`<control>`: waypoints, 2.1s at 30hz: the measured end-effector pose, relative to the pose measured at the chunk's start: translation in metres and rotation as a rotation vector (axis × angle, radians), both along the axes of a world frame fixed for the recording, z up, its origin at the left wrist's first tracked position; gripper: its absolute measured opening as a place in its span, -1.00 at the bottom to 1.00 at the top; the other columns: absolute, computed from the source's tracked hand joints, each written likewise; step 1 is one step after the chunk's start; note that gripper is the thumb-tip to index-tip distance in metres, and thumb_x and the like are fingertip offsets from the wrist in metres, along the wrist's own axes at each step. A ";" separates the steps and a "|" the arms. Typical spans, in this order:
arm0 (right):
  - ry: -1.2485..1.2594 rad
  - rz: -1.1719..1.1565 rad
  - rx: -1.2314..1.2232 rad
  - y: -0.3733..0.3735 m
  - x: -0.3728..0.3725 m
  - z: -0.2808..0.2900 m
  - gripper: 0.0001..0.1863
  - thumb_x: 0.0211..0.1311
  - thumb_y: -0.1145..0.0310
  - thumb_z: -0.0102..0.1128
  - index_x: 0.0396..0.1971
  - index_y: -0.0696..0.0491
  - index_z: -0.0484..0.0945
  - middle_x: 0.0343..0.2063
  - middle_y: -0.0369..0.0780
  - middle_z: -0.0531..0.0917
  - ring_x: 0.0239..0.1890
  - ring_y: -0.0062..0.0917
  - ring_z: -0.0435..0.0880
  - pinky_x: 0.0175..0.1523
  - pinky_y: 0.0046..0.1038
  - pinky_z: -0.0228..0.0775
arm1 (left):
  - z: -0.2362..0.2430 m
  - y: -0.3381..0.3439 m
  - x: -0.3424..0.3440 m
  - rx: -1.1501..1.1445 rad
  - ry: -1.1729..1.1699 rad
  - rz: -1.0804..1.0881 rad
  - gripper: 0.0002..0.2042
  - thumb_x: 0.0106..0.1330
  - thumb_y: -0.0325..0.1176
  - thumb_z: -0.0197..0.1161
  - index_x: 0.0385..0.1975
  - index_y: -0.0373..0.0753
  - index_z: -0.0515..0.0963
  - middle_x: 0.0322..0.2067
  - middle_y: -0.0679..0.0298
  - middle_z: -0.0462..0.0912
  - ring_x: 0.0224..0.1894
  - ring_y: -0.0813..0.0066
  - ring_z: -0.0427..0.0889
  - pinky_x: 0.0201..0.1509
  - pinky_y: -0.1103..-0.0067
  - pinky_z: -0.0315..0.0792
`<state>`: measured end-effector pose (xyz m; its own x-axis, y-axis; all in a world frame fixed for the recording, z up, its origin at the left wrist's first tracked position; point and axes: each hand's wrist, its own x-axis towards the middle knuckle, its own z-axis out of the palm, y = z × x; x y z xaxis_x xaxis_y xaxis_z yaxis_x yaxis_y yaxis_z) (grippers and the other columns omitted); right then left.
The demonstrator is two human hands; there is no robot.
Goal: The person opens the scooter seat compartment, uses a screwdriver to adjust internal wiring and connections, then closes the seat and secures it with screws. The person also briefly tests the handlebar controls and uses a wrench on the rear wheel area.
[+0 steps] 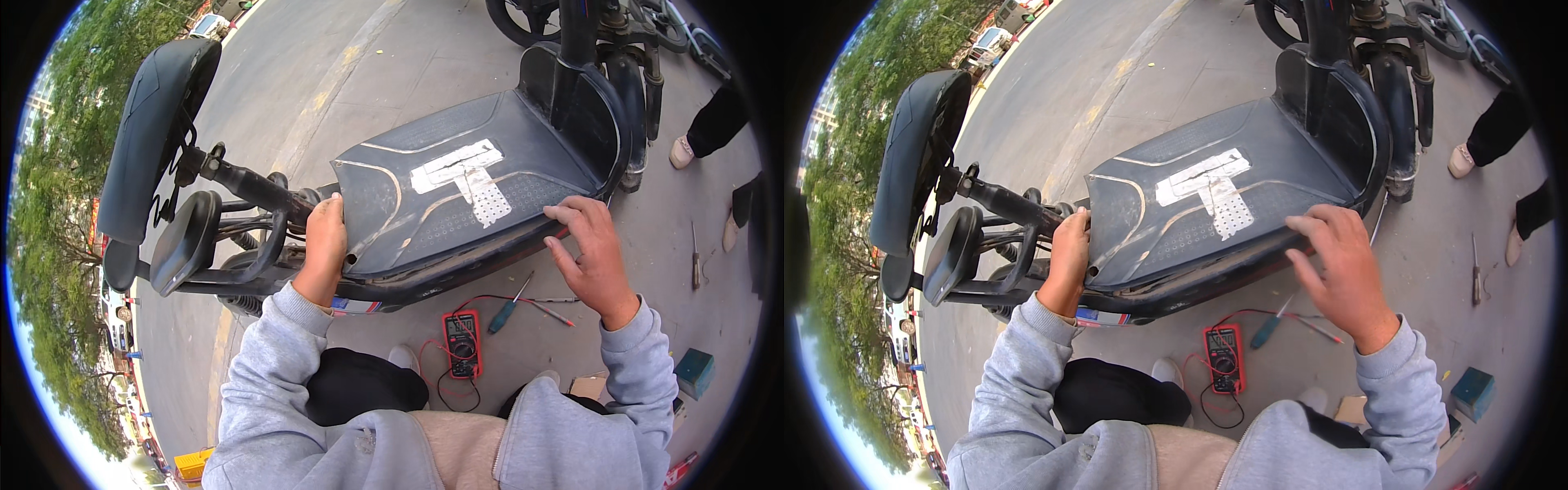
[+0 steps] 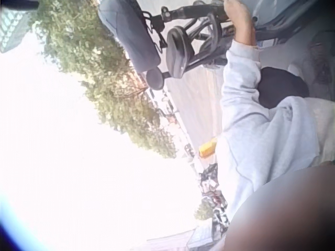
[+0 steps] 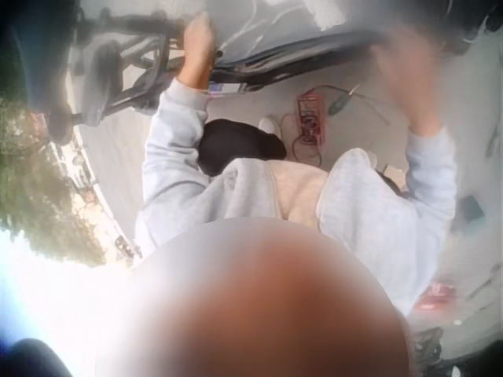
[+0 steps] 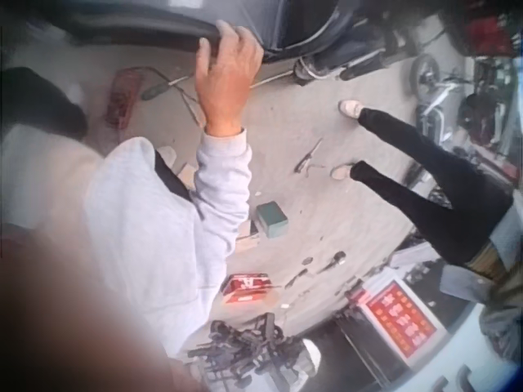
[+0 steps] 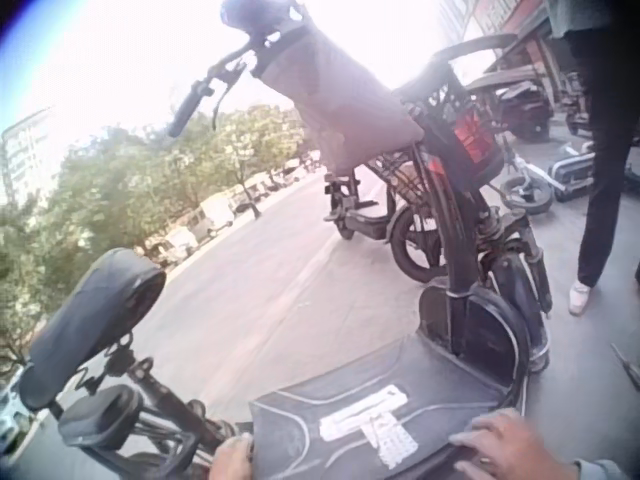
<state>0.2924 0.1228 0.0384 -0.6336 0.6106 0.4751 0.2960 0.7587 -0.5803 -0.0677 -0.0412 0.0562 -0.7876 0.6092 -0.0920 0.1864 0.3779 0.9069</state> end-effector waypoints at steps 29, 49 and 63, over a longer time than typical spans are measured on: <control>-0.237 0.138 0.116 0.019 -0.045 -0.020 -0.47 -0.02 0.40 0.47 0.06 -0.07 0.65 0.14 -0.14 0.56 0.22 -0.14 0.47 0.31 -0.14 0.24 | 0.053 -0.058 0.034 -0.458 0.817 -0.534 -0.77 0.26 -0.51 0.29 -0.09 -0.35 0.64 -0.11 0.06 0.69 -0.02 0.00 0.63 0.09 0.28 0.51; 0.014 -0.027 0.059 0.025 -0.003 -0.027 -0.72 0.29 0.53 0.28 -0.01 0.07 0.68 0.00 -0.16 0.63 -0.01 -0.40 0.60 0.02 -0.50 0.47 | 0.016 -0.054 0.025 -0.346 0.860 -0.689 -0.80 0.15 -0.39 0.46 -0.30 -0.36 0.67 -0.04 0.03 0.68 0.10 -0.02 0.60 0.20 0.27 0.45; -0.835 0.029 -1.000 -0.075 0.162 -0.228 -0.78 0.12 0.42 0.35 -0.22 0.10 0.65 -0.30 -0.09 0.75 -0.20 -0.24 0.74 -0.07 -0.30 0.56 | 0.002 -0.049 0.018 -0.467 0.974 -0.675 -0.79 0.39 -0.46 0.29 -0.03 -0.35 0.66 0.04 0.06 0.69 0.20 0.14 0.61 0.31 0.37 0.42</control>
